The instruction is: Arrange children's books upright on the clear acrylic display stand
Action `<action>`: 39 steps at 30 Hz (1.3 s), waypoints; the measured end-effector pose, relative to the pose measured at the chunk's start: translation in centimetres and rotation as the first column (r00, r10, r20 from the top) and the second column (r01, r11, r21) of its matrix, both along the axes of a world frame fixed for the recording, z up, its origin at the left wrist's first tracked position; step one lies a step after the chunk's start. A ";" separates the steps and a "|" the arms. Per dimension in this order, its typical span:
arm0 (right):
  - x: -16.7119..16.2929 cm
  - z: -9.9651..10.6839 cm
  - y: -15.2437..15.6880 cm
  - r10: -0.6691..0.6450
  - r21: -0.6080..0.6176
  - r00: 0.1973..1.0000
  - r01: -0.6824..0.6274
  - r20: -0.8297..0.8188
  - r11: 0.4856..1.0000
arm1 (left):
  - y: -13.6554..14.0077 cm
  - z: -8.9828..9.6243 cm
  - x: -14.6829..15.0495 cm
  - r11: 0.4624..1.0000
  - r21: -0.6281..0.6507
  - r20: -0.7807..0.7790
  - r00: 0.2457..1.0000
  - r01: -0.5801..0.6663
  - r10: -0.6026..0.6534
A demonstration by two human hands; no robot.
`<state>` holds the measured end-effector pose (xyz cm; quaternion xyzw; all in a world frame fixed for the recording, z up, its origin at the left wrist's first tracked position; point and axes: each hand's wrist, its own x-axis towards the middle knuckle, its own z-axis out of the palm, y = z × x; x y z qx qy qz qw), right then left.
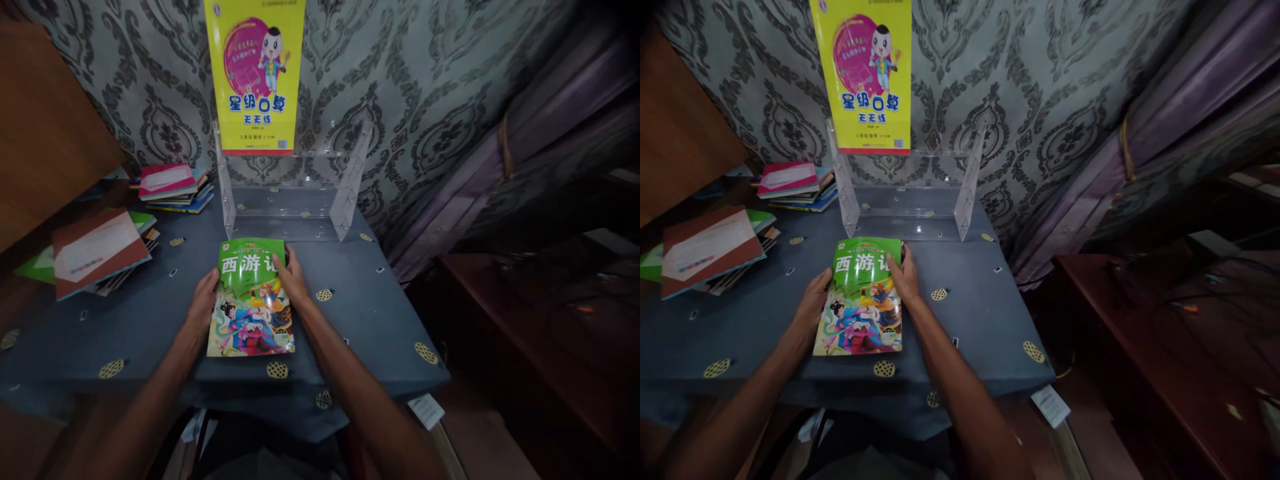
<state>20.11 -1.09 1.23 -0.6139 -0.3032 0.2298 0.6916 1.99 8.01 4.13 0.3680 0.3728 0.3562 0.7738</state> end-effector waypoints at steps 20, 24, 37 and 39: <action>-1.0 1.6 0.2 0.092 0.143 0.873 -0.026 -0.479 0.989 | -0.2 0.4 0.6 0.988 0.150 -0.151 0.986 -0.044 0.067; -2.3 2.7 -0.6 0.133 0.151 0.879 -0.070 -0.458 0.986 | 0.4 0.7 0.4 0.977 0.199 -0.085 0.992 -0.076 0.094; -4.4 4.5 -1.6 0.111 0.209 0.865 -0.007 -0.490 0.978 | -0.5 0.0 2.4 1.000 -0.002 0.124 0.992 -0.009 0.009; -4.2 4.4 -1.7 0.096 0.194 0.878 -0.003 -0.469 0.981 | -0.3 0.2 2.6 0.999 0.014 0.100 0.994 -0.034 0.032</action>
